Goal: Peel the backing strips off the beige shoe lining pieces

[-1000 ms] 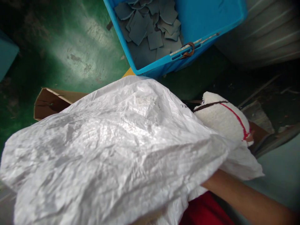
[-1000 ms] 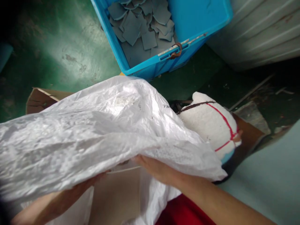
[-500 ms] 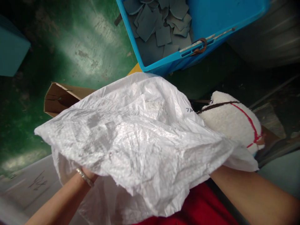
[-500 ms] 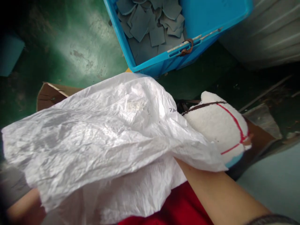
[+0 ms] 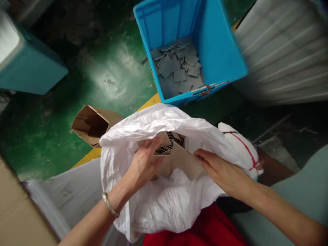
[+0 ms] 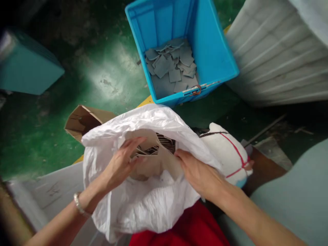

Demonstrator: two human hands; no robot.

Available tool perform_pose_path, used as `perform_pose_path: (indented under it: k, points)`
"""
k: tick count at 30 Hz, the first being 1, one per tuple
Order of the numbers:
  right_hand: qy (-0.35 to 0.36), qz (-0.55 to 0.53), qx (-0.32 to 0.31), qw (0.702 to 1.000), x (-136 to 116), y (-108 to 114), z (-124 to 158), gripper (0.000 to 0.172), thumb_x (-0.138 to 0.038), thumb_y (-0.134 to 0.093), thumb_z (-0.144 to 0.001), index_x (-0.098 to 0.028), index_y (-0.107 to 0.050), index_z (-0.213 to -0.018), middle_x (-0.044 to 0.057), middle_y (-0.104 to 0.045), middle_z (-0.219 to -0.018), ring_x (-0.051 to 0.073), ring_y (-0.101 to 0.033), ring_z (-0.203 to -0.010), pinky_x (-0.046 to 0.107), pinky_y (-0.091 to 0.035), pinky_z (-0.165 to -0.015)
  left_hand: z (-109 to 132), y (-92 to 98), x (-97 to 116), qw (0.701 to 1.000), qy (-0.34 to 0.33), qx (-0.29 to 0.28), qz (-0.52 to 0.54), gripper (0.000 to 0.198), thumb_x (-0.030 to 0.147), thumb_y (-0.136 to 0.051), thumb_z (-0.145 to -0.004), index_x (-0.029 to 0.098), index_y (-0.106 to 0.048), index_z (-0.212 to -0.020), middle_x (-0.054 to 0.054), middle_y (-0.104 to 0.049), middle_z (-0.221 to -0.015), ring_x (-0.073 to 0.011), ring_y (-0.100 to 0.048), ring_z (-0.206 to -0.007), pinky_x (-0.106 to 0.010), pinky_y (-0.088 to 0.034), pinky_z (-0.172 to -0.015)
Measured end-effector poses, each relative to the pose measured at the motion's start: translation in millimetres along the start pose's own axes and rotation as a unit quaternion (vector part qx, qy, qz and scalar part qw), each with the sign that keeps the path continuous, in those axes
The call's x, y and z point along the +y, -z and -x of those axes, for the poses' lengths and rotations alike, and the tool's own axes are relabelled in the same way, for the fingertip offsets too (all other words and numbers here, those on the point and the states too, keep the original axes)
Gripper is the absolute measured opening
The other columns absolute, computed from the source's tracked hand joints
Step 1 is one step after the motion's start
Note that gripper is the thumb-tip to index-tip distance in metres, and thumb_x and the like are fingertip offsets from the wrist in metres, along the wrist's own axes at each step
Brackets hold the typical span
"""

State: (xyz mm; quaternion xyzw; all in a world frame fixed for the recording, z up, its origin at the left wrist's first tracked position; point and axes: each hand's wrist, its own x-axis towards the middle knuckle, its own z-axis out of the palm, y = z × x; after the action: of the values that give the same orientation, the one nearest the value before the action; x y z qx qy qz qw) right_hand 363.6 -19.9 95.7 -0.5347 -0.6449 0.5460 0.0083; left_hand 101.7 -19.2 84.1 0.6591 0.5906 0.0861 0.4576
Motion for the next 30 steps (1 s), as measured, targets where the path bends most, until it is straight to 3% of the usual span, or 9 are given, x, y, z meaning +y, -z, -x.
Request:
perform_pose_path:
  k: [2,4,8,10,15,17,22,27,30]
  points:
    - [0.0,-0.013,-0.05,0.999,-26.7,14.1,26.8,0.02,-0.028,-0.043,-0.1,-0.023,-0.061,-0.093,-0.002,-0.063,-0.078,0.015,-0.059,-0.069,0.026,-0.042,-0.061,15.6,15.9,21.4,0.992,0.006,-0.043,0.12,0.062,0.024,-0.069,-0.08,0.022,-0.049,-0.138,-0.01,-0.053,-0.14,-0.0269,-0.047,-0.128,-0.042,-0.037,-0.108]
    - [-0.012,-0.059,-0.11,0.992,-52.4,23.8,50.5,0.022,-0.031,-0.041,-0.101,-0.023,-0.06,-0.093,-0.004,-0.058,-0.071,0.013,-0.055,-0.061,0.024,-0.039,-0.056,35.4,27.8,37.3,0.961,0.047,-0.118,0.244,0.065,0.027,-0.077,-0.073,0.022,-0.053,-0.133,-0.009,-0.062,-0.127,-0.0252,-0.056,-0.116,-0.037,-0.043,-0.1]
    - [-0.014,-0.132,-0.139,0.981,-93.5,28.5,88.1,0.027,-0.04,-0.041,-0.101,-0.022,-0.06,-0.095,-0.002,-0.059,-0.08,0.013,-0.054,-0.068,0.024,-0.04,-0.062,84.8,38.0,60.9,0.846,0.152,-0.222,0.461,0.041,0.036,-0.081,-0.068,0.013,-0.068,-0.098,-0.004,-0.069,-0.083,-0.0169,-0.062,-0.075,-0.027,-0.047,-0.07]
    - [-0.007,-0.163,-0.13,0.978,-109.0,22.7,105.1,0.02,-0.04,-0.051,-0.096,-0.023,-0.06,-0.1,-0.001,-0.06,-0.089,0.014,-0.054,-0.078,0.023,-0.041,-0.066,113.2,39.3,72.4,0.809,0.173,-0.198,0.525,0.038,0.038,-0.084,-0.065,0.011,-0.066,-0.085,-0.003,-0.066,-0.075,-0.0133,-0.059,-0.067,-0.023,-0.044,-0.065]
    - [-0.043,-0.287,-0.113,0.95,-144.3,-6.5,149.5,0.022,-0.032,-0.063,-0.084,-0.021,-0.052,-0.1,-0.003,-0.057,-0.086,0.016,-0.055,-0.079,0.023,-0.042,-0.064,187.3,49.8,100.7,0.771,0.191,-0.134,0.593,0.045,0.041,-0.088,-0.058,0.013,-0.064,-0.083,-0.001,-0.064,-0.074,-0.0112,-0.055,-0.066,-0.021,-0.041,-0.064]
    - [-0.046,-0.275,-0.106,0.955,-161.2,-15.8,167.5,0.02,-0.031,-0.061,-0.084,-0.021,-0.051,-0.099,-0.003,-0.057,-0.085,0.015,-0.054,-0.078,0.023,-0.042,-0.064,213.8,61.7,108.9,0.779,0.179,-0.144,0.583,0.048,0.047,-0.087,-0.059,0.012,-0.065,-0.084,-0.001,-0.062,-0.075,-0.0121,-0.054,-0.067,-0.022,-0.041,-0.066]
    - [-0.019,-0.176,-0.134,0.975,-209.9,-30.3,205.8,0.02,-0.025,-0.061,-0.081,-0.022,-0.054,-0.099,-0.002,-0.059,-0.087,0.017,-0.056,-0.079,0.025,-0.04,-0.065,257.3,99.8,121.6,0.879,0.094,-0.126,0.451,0.051,0.061,-0.062,-0.081,0.011,-0.07,-0.082,-0.001,-0.057,-0.072,-0.0128,-0.047,-0.07,-0.023,-0.035,-0.066]
    - [0.007,-0.171,-0.16,0.972,-247.9,-48.7,228.0,0.031,-0.018,-0.06,-0.076,-0.024,-0.049,-0.104,-0.004,-0.06,-0.088,0.016,-0.056,-0.08,0.025,-0.041,-0.068,280.8,123.7,133.5,0.891,0.058,-0.202,0.403,0.043,0.054,-0.069,-0.076,0.011,-0.067,-0.072,0.005,-0.04,-0.056,-0.0079,-0.029,-0.055,-0.023,-0.021,-0.051]
    - [0.025,-0.203,-0.179,0.962,-259.7,-58.5,236.9,0.032,-0.018,-0.06,-0.076,-0.024,-0.043,-0.103,-0.005,-0.059,-0.086,0.015,-0.053,-0.076,0.024,-0.04,-0.065,298.7,131.1,138.6,0.898,0.038,-0.196,0.391,0.036,0.046,-0.067,-0.077,0.011,-0.065,-0.068,0.006,-0.037,-0.055,-0.0075,-0.028,-0.054,-0.024,-0.018,-0.05]
